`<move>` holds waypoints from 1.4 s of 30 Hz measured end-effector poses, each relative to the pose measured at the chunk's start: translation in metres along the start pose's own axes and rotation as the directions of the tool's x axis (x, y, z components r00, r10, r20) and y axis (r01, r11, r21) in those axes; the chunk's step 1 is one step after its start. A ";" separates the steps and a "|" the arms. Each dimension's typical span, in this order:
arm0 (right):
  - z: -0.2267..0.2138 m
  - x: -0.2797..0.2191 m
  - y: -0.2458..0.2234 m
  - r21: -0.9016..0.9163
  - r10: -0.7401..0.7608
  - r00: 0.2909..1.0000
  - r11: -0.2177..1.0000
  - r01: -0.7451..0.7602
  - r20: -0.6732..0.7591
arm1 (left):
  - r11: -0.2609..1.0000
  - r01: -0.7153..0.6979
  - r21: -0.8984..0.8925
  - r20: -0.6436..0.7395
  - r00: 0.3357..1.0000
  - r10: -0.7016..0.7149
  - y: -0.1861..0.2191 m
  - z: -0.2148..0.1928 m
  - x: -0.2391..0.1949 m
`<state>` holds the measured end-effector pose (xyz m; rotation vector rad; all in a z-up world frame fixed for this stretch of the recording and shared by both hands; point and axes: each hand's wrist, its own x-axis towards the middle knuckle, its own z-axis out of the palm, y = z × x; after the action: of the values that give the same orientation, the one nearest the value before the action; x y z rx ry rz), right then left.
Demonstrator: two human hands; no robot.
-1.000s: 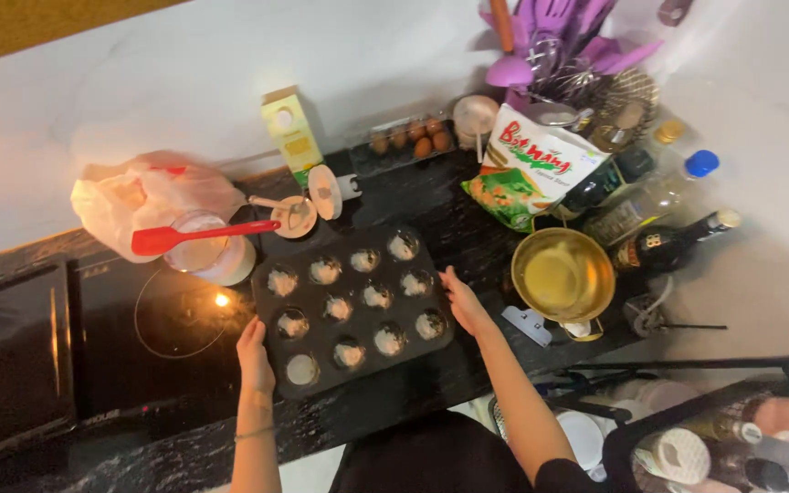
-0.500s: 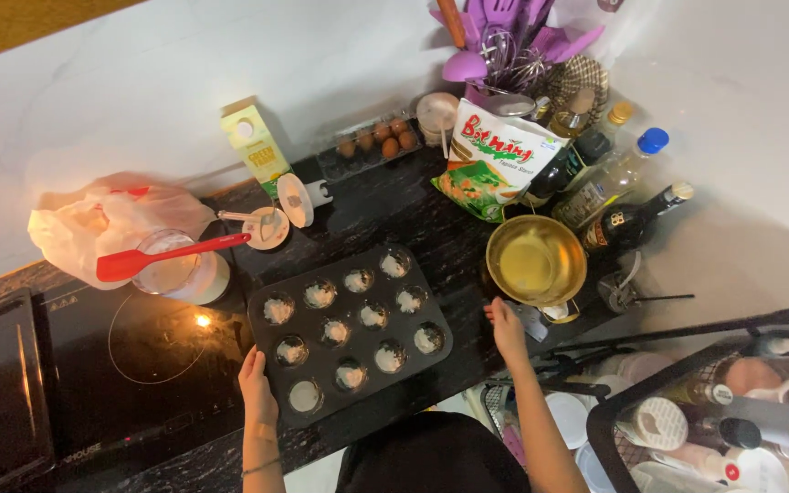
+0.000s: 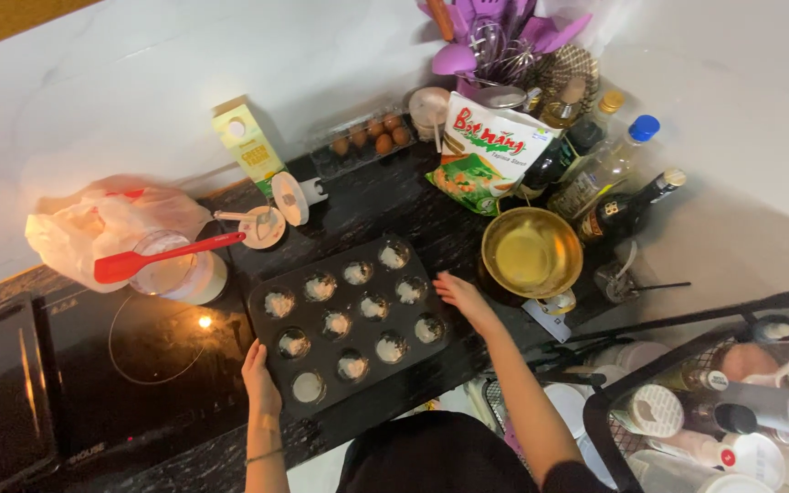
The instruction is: The person spoons a white powder from a small bowl into the cups of a muffin tin, then holds a plastic container and stirs a light batter inside it with a red spatula, scraping the sides of the container.
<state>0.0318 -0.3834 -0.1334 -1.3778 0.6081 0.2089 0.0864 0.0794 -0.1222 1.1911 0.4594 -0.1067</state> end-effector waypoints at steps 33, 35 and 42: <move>0.030 0.003 -0.120 -0.434 -0.522 0.848 0.746 0.505 0.089 | 0.738 -0.346 0.579 0.179 0.937 0.298 0.105 0.053 0.006; 0.029 0.009 -0.114 -0.423 -0.590 0.793 0.686 0.592 0.152 | 0.690 -0.346 0.636 0.171 0.935 0.311 0.103 0.056 0.012; 0.036 0.023 -0.126 -0.431 -0.595 0.802 0.711 0.556 0.054 | 0.687 -0.373 0.623 0.153 0.920 0.361 0.102 0.064 0.017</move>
<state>0.1215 -0.3789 -0.0351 -1.9522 0.1693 -0.2499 0.1527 0.0626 -0.0214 1.9488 0.1455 0.0856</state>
